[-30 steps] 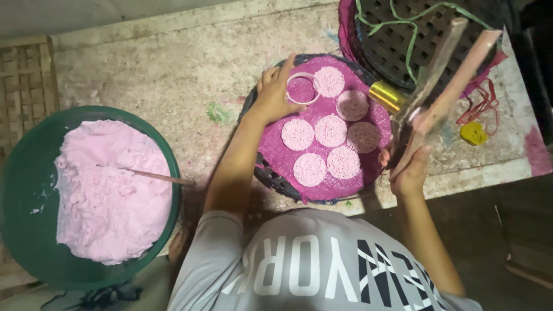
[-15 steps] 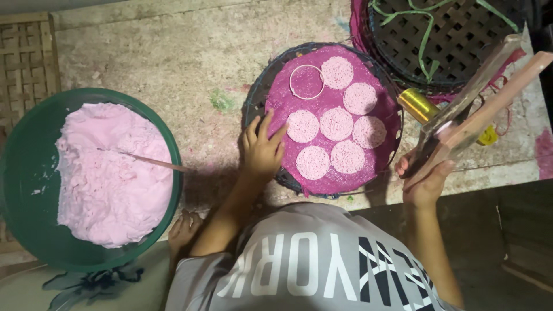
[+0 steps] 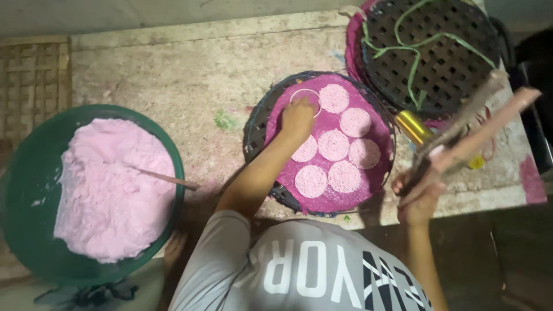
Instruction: The person uses a wooden press tool to scoop pink cotton candy from a green basin and compress it into circular shapes on a purple tray. They repeatedly fill the press, release the formed circles onto the tray, and continue the process.
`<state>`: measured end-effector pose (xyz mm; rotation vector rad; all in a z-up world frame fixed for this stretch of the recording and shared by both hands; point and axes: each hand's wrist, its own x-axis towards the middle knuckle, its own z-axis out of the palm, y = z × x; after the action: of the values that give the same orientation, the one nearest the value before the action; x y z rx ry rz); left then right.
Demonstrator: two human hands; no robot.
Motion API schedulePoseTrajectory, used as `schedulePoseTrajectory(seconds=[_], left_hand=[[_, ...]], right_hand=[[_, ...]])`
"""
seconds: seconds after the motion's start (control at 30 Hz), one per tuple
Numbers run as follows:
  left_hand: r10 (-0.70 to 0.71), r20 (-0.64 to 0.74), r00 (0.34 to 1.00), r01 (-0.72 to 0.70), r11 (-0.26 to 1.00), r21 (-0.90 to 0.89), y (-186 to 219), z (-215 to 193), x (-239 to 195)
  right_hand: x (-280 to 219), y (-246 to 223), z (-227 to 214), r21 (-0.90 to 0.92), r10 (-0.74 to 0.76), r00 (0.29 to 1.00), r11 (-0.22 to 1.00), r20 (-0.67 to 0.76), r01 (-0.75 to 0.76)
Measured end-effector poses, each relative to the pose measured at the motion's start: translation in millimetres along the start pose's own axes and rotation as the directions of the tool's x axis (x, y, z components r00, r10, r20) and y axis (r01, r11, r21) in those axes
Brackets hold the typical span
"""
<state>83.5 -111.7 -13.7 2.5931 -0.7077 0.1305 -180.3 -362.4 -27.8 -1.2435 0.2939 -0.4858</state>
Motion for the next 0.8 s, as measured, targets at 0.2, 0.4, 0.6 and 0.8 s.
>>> schedulePoseTrajectory(seconds=[0.2,0.4,0.6,0.8], left_hand=[[-0.018,-0.497,0.867,-0.042,0.993,-0.109,-41,-109,-80],[-0.306,-0.634,0.71,0.388,0.922,-0.011,-137,-230,-161],[-0.475,-0.614,0.631,0.461,0.865,-0.197,-150,-225,-178],[-0.229,-0.547,0.806,0.028,0.936,-0.35,-102,-198,-152]], right_hand=[[0,5,-36,-0.029,-0.014,0.999,0.999,0.048,0.015],[9,0,-11,0.052,0.031,0.992,0.998,0.124,-0.038],[5,-8,40,-0.035,0.017,0.983,0.999,0.184,-0.01],[-8,-9,46,-0.032,0.003,0.978,0.999,0.207,0.004]])
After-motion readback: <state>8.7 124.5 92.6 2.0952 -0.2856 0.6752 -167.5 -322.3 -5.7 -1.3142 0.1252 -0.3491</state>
